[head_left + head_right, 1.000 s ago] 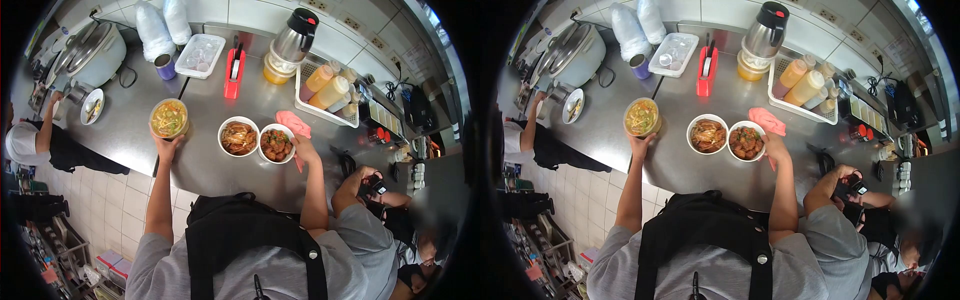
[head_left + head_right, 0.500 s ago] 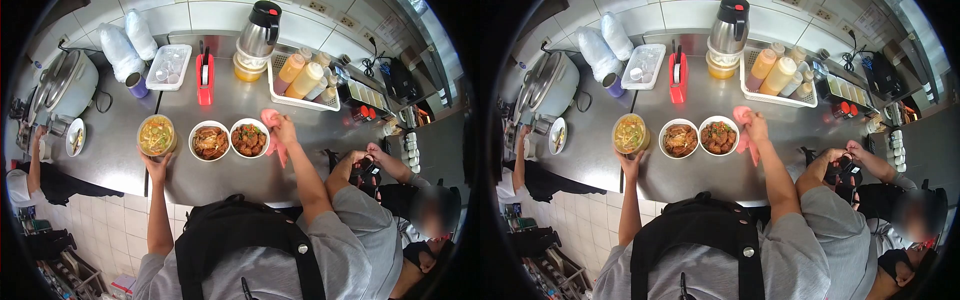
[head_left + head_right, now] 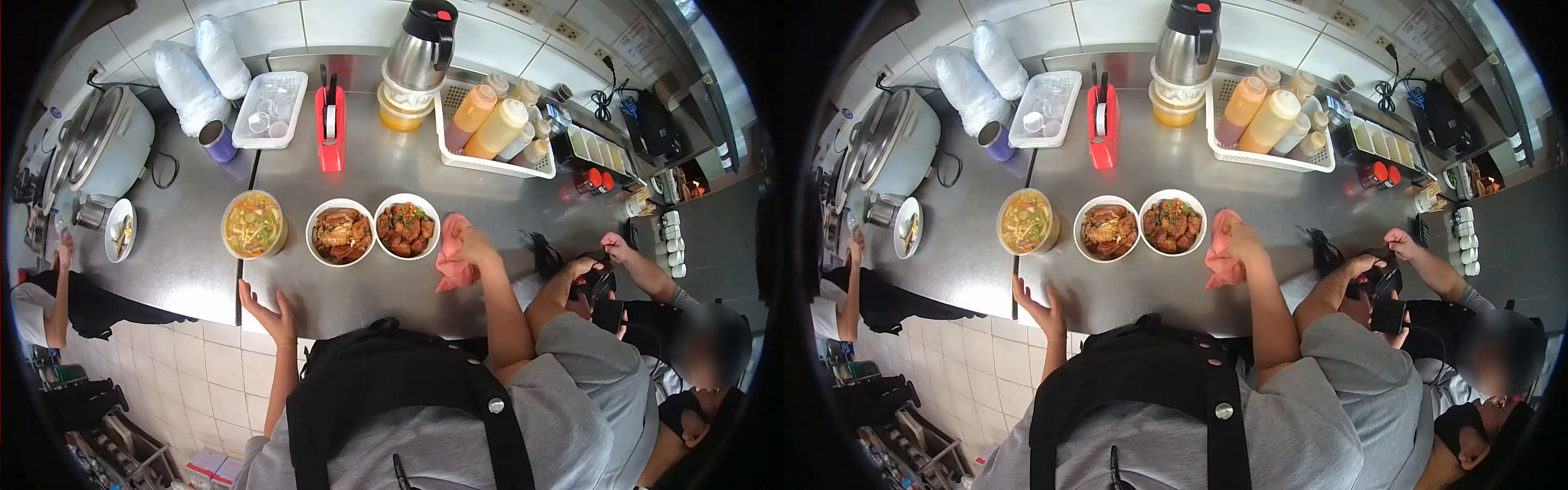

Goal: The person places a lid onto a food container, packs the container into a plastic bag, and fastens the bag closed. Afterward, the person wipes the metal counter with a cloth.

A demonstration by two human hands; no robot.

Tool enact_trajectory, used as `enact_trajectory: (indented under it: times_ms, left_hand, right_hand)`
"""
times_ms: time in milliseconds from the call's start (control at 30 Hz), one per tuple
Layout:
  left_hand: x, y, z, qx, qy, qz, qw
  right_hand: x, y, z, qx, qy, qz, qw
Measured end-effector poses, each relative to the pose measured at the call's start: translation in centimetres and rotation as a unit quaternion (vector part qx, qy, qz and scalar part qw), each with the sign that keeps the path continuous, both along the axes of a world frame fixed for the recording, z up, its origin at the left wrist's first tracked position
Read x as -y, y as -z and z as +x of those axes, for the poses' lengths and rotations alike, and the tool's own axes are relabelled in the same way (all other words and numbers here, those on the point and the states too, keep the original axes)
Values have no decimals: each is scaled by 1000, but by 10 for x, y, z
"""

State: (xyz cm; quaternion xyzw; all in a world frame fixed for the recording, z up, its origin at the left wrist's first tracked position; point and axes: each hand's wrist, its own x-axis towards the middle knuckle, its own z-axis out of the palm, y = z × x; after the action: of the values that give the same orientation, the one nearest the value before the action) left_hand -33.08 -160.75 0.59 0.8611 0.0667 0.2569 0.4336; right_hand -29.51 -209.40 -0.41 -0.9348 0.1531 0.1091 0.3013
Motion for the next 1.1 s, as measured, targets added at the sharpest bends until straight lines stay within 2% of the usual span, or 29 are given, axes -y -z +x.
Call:
enact_trajectory:
  times_ms: [100, 167, 233, 267, 333, 367, 400, 433, 500, 567, 600, 633, 733, 800, 900, 1000, 1067, 1100]
  left_hand:
    - [0, 4, -6, -2, 15, 15, 1000]
    - [-4, 1, -12, -5, 23, 24, 999]
    - [-7, -5, -17, 23, -7, 73, 997]
    - [-8, -2, -22, 23, -9, 73, 997]
    - [-13, 4, -30, -4, -19, 50, 999]
    - [-10, 1, -31, -6, -20, 50, 999]
    - [-2, -2, -31, -5, 13, 37, 999]
    - [5, -5, -30, -2, 45, 24, 999]
    - [14, -5, -26, 3, 72, 25, 997]
    - [18, 0, -21, 7, 73, -3, 997]
    - [19, -3, -22, -36, 71, -30, 996]
    - [20, -7, -23, -76, 59, -58, 994]
    - [12, -25, -24, -68, 72, -14, 995]
    - [4, -37, -32, -82, 62, 6, 995]
    - [-7, -31, -43, -61, 83, 4, 995]
    - [-11, -31, -58, -66, 76, 18, 995]
    - [-9, -34, -67, -151, 45, -32, 987]
    - [-10, -32, -72, -150, 31, -28, 988]
  right_hand:
    - [10, 33, 2, 29, 29, 7, 999]
    - [71, 69, 10, 42, 217, -116, 968]
    - [72, 33, 12, 81, 362, -189, 909]
    - [79, 34, 22, 82, 360, -189, 910]
    - [103, 64, 44, 42, 280, -196, 939]
    - [100, 87, 53, 133, 194, -201, 951]
    - [81, 87, 60, 222, 105, -204, 948]
    - [63, 85, 63, 224, 102, -203, 948]
    - [-12, 31, 55, 149, 72, -148, 975]
    - [-9, 42, 48, 174, 74, -125, 974]
    - [-13, 49, 50, 196, 77, -104, 972]
    - [-25, 17, 45, 158, 83, -69, 981]
    - [-1, 39, 50, 161, 27, -51, 985]
    - [-1, 31, 53, 103, 31, -69, 992]
    - [2, 44, 56, 149, -2, -75, 986]
    - [1, 47, 55, 126, 35, -83, 988]
    - [-1, 45, 54, 120, 37, -82, 989]
    - [-1, 45, 55, 114, 38, -93, 988]
